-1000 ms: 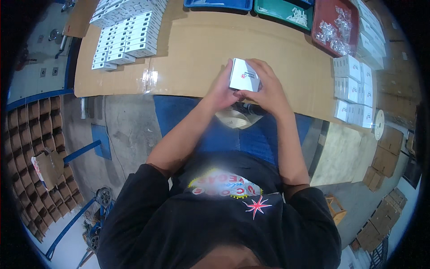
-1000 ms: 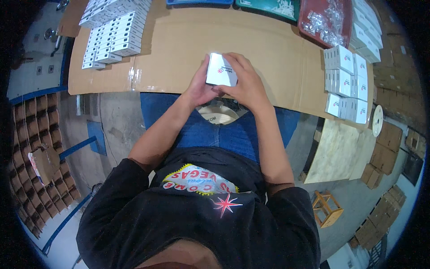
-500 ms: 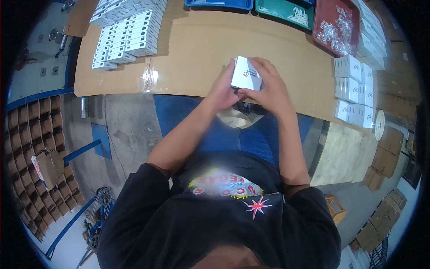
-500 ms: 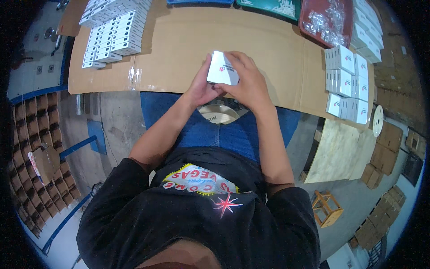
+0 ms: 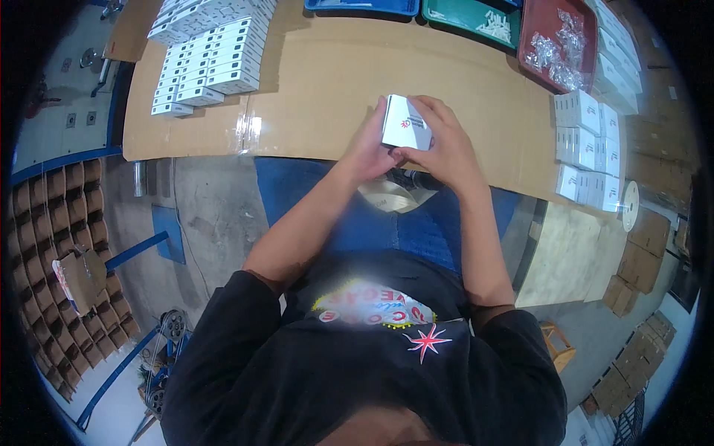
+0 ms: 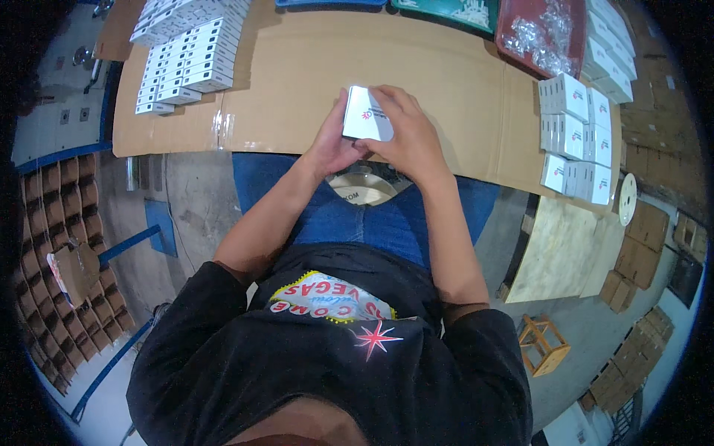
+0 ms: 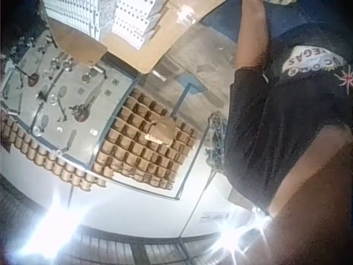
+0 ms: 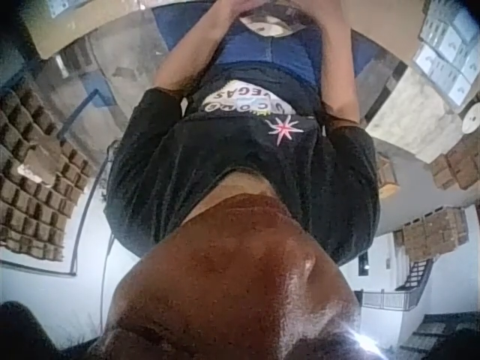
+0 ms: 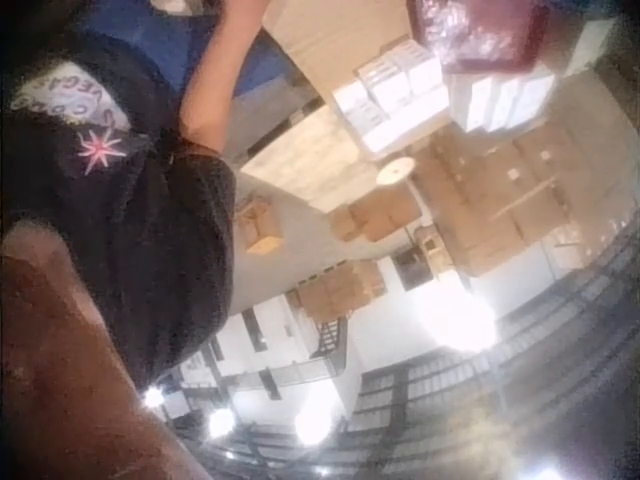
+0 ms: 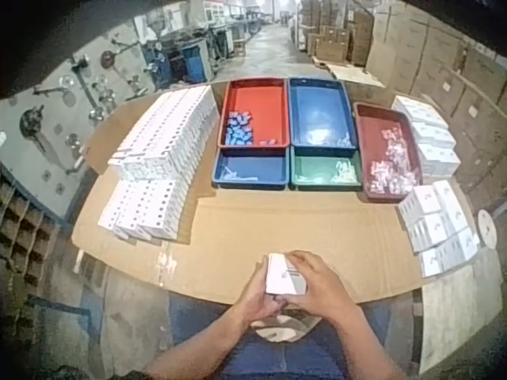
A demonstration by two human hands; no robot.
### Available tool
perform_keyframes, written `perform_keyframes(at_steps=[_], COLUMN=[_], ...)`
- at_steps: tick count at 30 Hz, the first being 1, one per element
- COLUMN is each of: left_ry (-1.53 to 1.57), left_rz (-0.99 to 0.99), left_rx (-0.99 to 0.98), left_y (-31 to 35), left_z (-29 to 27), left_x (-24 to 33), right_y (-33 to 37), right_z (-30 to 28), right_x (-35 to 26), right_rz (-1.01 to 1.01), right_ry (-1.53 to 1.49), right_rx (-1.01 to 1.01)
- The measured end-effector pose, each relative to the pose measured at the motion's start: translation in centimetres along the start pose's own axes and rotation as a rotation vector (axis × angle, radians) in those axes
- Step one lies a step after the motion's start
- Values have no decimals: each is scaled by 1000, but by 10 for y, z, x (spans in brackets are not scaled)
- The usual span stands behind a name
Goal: Packaging small blue and white plastic components into small cardboard boxes.
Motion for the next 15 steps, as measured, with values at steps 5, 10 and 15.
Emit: perform_keyframes(at_steps=[5, 10, 15], left_ry=[-20, -24, -18], left_rz=[-16, -4, 5], left_rx=[44, 6, -15], left_y=[0, -1, -4], left_z=[-2, -1, -10], left_x=[-1, -2, -4], right_y=[0, -1, -1], right_z=[-1, 1, 3], right_x=[-2, -3, -1], right_rz=[-14, -11, 31], right_ry=[-20, 45, 4], right_rx=[8, -4, -9])
Point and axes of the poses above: each hand's wrist, its own y-axis away from the middle knuckle, its own z-axis out of the palm, x = y × z, the point moved 7 cm from there along -y, towards the middle knuckle, and after that the axes turned 10 degrees about -y, right-handed, at the moved point
